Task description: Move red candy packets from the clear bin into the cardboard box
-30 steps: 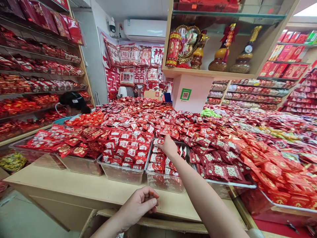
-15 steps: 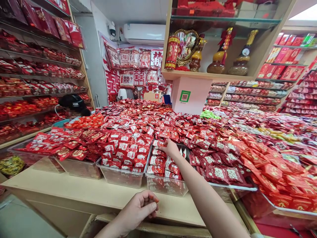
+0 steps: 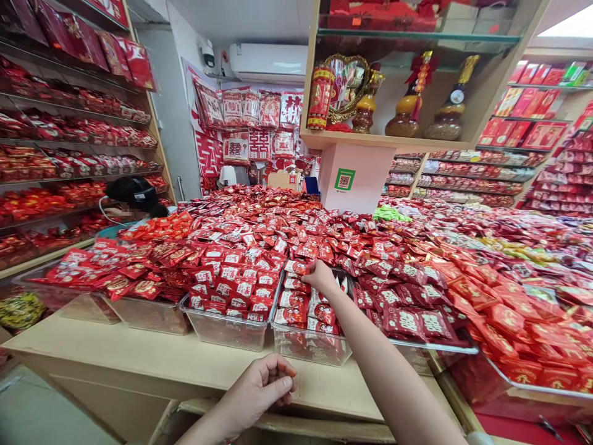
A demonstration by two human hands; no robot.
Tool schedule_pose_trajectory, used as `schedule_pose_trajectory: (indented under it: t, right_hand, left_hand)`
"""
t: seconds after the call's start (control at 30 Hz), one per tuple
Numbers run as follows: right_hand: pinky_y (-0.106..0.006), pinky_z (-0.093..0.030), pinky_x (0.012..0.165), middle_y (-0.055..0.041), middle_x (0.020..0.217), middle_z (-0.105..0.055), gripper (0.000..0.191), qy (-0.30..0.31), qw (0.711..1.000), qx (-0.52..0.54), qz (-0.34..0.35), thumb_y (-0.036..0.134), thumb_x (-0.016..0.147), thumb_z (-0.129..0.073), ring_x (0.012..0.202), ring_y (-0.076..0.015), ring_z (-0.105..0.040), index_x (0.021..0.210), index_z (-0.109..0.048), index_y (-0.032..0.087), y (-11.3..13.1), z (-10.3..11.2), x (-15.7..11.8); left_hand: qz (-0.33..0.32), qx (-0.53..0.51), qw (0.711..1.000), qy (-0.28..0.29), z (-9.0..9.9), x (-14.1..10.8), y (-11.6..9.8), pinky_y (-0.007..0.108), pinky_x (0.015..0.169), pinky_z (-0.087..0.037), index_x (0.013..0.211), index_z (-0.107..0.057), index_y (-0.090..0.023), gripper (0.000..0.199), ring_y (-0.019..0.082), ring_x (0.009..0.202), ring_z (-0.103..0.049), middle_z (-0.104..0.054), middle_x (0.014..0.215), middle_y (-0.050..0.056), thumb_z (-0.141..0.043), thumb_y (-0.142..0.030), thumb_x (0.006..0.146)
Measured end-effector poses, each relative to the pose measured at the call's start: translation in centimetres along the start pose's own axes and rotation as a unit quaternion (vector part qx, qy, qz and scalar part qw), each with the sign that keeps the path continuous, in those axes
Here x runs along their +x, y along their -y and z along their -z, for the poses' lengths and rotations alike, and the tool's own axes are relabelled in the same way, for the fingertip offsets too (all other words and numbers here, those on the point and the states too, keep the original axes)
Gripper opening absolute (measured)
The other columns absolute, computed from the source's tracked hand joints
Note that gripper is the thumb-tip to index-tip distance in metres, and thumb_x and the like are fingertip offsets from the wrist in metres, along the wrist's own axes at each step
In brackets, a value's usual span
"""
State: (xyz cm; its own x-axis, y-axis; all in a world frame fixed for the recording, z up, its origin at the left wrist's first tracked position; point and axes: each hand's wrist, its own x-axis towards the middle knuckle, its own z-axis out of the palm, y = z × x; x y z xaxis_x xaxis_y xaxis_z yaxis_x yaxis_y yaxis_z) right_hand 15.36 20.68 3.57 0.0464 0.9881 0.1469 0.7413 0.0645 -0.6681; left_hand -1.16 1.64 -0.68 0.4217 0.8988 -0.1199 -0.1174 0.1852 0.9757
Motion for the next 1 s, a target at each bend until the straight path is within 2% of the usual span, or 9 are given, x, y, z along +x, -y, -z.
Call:
schedule_pose_trajectory:
  t: [0.13,0.37,0.67,0.77,0.83,0.87,0.9,0.93,1.0]
  right_hand:
    - [-0.019,-0.035,0.050,-0.0010,0.069,-0.061,0.029,0.000,0.999,0.032,-0.002,0.032,0.056,-0.066,0.058,-0.0114,-0.054,0.077,-0.053,0.016,0.3,0.3,-0.3]
    - [-0.021,-0.030,0.044,0.0019,0.043,-0.051,0.028,0.002,0.998,0.051,-0.030,0.041,0.057,-0.064,0.044,-0.0104,-0.046,0.053,-0.050,0.016,0.2,0.8,-0.5]
    - [-0.020,-0.032,0.041,0.0027,0.047,-0.051,0.016,-0.003,0.990,0.133,-0.052,0.028,0.064,-0.060,0.041,-0.0080,-0.045,0.065,-0.051,0.014,0.6,0.9,-0.5]
    - [-0.019,-0.031,0.040,0.0035,0.049,-0.049,0.015,-0.023,0.987,0.151,-0.039,0.028,0.067,-0.057,0.041,-0.0070,-0.043,0.066,-0.049,0.015,2.0,2.7,-2.6]
    - [-0.018,-0.031,0.040,0.0051,0.051,-0.048,0.018,-0.011,0.983,0.183,-0.007,0.034,0.072,-0.052,0.041,-0.0057,-0.041,0.069,-0.048,0.017,2.8,4.2,-5.9]
    - [-0.017,-0.029,0.038,0.0058,0.051,-0.046,0.020,0.023,0.974,0.223,0.028,0.037,0.074,-0.049,0.040,-0.0051,-0.039,0.069,-0.048,0.017,3.1,4.9,-8.2]
    - [-0.017,-0.029,0.038,0.0064,0.051,-0.046,0.022,0.095,0.962,0.253,0.047,0.040,0.074,-0.049,0.040,-0.0049,-0.038,0.070,-0.048,0.018,3.1,5.3,-10.7]
    - [-0.017,-0.032,0.039,0.0059,0.053,-0.048,0.022,0.188,0.947,0.253,0.063,0.040,0.074,-0.050,0.041,-0.0051,-0.041,0.071,-0.050,0.018,3.0,5.6,-13.4]
    - [-0.018,-0.037,0.043,0.0035,0.059,-0.055,0.026,0.399,0.900,0.150,0.089,0.043,0.073,-0.051,0.047,-0.0070,-0.049,0.075,-0.056,0.018,2.5,5.2,-18.5]
  left_hand:
    - [-0.003,0.010,1.000,0.006,0.0,0.1,0.1,0.022,0.054,-0.037,0.080,-0.052,-0.014,0.015,0.010,0.055,-0.052,-0.055,0.061,-0.003,-0.055,-0.025,0.071]
    - [-0.002,0.011,1.000,0.007,0.0,0.1,0.2,0.022,0.054,-0.037,0.080,-0.052,-0.014,0.013,0.010,0.056,-0.052,-0.054,0.062,-0.003,-0.054,-0.023,0.071]
    - [-0.007,0.023,1.000,0.004,0.0,0.0,0.0,0.023,0.054,-0.038,0.080,-0.052,-0.014,0.013,0.010,0.056,-0.052,-0.054,0.061,-0.003,-0.054,-0.023,0.071]
    - [-0.010,0.023,1.000,0.007,-0.1,0.0,0.0,0.023,0.054,-0.038,0.080,-0.052,-0.014,0.014,0.011,0.056,-0.053,-0.055,0.062,-0.002,-0.054,-0.024,0.071]
    - [-0.014,0.018,1.000,0.006,-0.1,0.0,0.0,0.023,0.054,-0.038,0.080,-0.052,-0.014,0.014,0.010,0.056,-0.053,-0.056,0.062,-0.002,-0.054,-0.025,0.072]
    - [-0.015,0.014,1.000,0.006,-0.1,0.1,0.0,0.023,0.053,-0.038,0.079,-0.052,-0.013,0.014,0.010,0.055,-0.053,-0.056,0.062,-0.002,-0.054,-0.026,0.072]
    - [-0.016,0.010,1.000,0.008,-0.1,0.1,0.0,0.022,0.053,-0.038,0.079,-0.052,-0.013,0.015,0.010,0.055,-0.052,-0.055,0.062,-0.002,-0.054,-0.026,0.072]
    - [-0.016,0.007,1.000,0.012,-0.1,0.1,0.0,0.022,0.053,-0.038,0.079,-0.052,-0.013,0.015,0.009,0.054,-0.052,-0.055,0.062,-0.002,-0.055,-0.026,0.072]
    - [-0.012,0.005,1.000,0.019,0.0,0.1,-0.1,0.022,0.054,-0.038,0.079,-0.053,-0.014,0.015,0.009,0.055,-0.052,-0.055,0.064,-0.002,-0.056,-0.026,0.071]
